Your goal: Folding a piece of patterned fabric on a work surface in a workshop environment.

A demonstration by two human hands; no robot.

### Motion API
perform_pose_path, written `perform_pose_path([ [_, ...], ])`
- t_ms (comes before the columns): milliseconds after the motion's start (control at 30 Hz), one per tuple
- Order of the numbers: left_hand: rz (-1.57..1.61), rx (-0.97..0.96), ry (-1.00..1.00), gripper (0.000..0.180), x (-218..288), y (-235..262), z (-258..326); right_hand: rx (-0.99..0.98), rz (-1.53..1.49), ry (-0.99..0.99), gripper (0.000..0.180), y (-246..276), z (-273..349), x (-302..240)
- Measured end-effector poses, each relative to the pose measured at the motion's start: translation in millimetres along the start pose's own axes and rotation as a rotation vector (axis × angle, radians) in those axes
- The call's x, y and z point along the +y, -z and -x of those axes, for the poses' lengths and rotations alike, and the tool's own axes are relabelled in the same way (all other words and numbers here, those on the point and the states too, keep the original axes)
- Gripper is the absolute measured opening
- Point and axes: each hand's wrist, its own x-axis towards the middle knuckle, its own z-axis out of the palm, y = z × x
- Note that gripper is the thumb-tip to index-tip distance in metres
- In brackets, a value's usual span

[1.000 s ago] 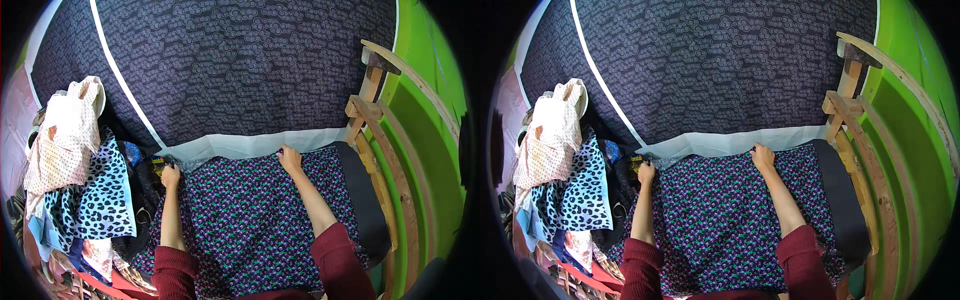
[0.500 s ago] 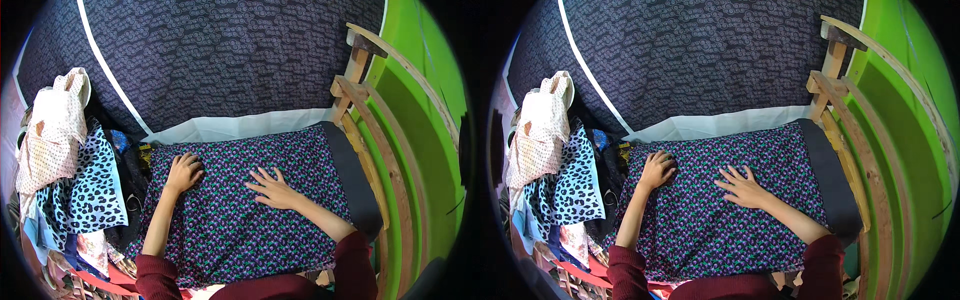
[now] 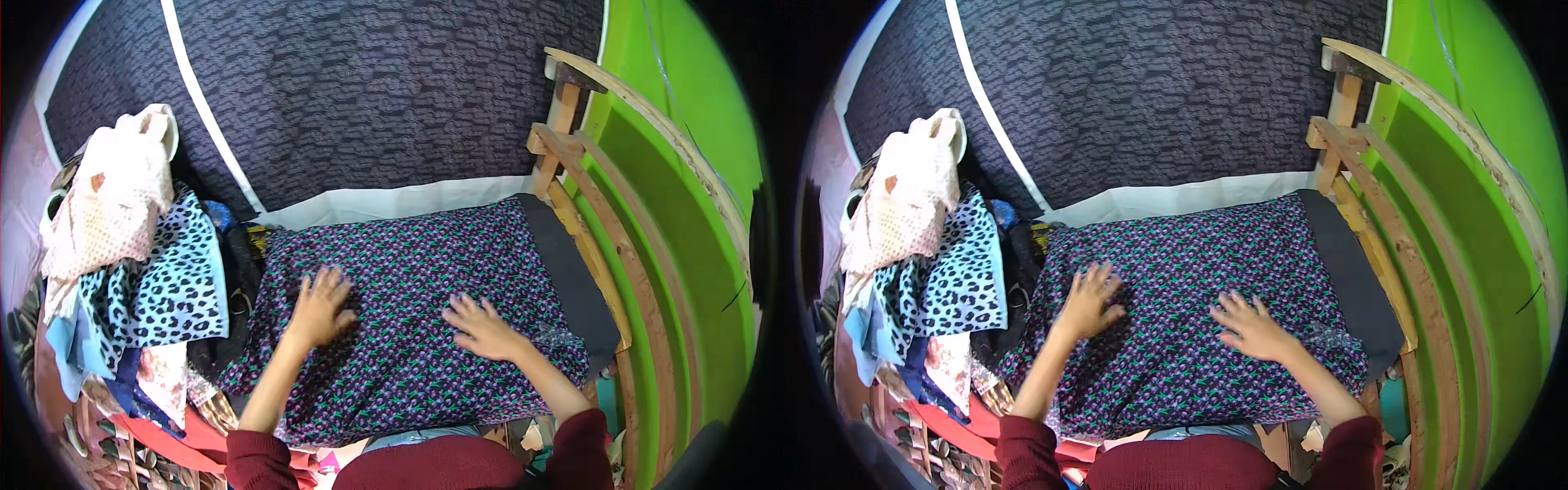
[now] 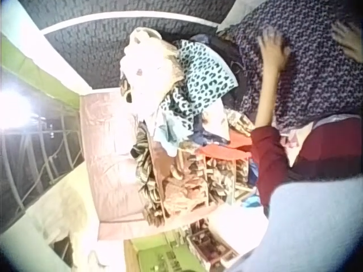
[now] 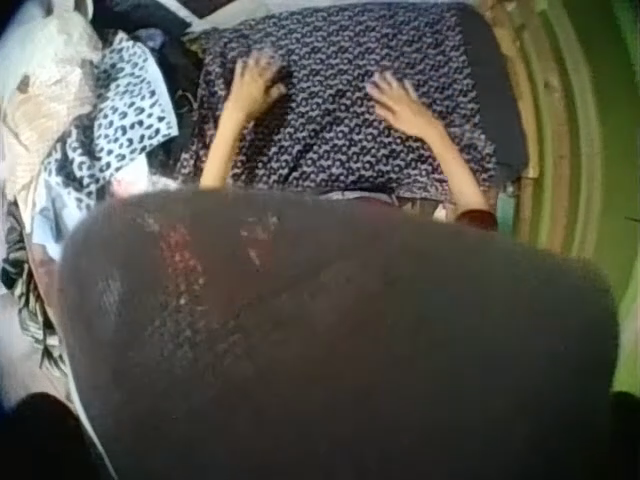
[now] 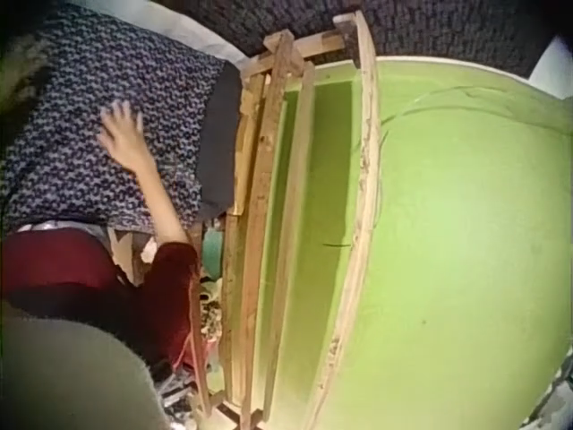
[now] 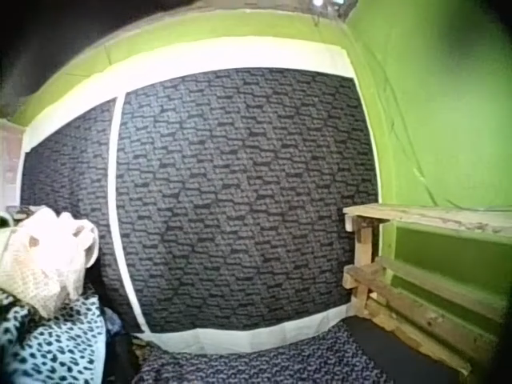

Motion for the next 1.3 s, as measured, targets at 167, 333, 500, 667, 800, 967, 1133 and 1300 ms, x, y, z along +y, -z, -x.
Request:
perform_pose_path([
  [167, -0.149, -0.14, 0.326, 0.073, -8.1, -12.5, 90.6, 0.008, 0.273, -0.194, 0.051, 5.2, 34.5, 21.3],
  [333, -0.131, 0.104, 0.181, 0.061, -25.1, -22.5, 104.0, 0.124, 0.221, -0.572, 0.053, 7.1, 53.1, 43.0],
  [500, -0.055, 0.158, 0.085, 0.046, 5.1, 0.1, 113.6, 0.038, 0.078, -0.027, 0.052, -28.7, 24.5, -45.0],
  [667, 0.063, 0.271, 0.226, 0.039, -32.7, -28.6, 161.8, 0.178, 0.213, -0.261, 0.051, -15.5, 56.3, -1.8],
  [800, -0.022, 0.457, 0.206, 0.031, 11.0, 7.6, 166.9, 0.253, -0.102, -0.541, 0.048, -6.3, 71.9, -9.4],
  [967, 0.095, 0.668, 0.622, 0.032, 62.8, 13.7, 207.0, 0.29, -0.371, -0.074, 0.035, -23.6, 9.7, -109.9],
  [1133, 0.111, 0.559, 0.864, 0.031, 47.9, -24.6, 245.4, 0.085, -0.423, 0.407, 0.026, -55.1, -80.5, -197.0],
  [1300, 0.182, 0.713, 0.784, 0.019, 33.8, -28.6, 258.0, 0.36, -0.305, 0.685, 0.03, -83.1, -162.3, -250.5],
])
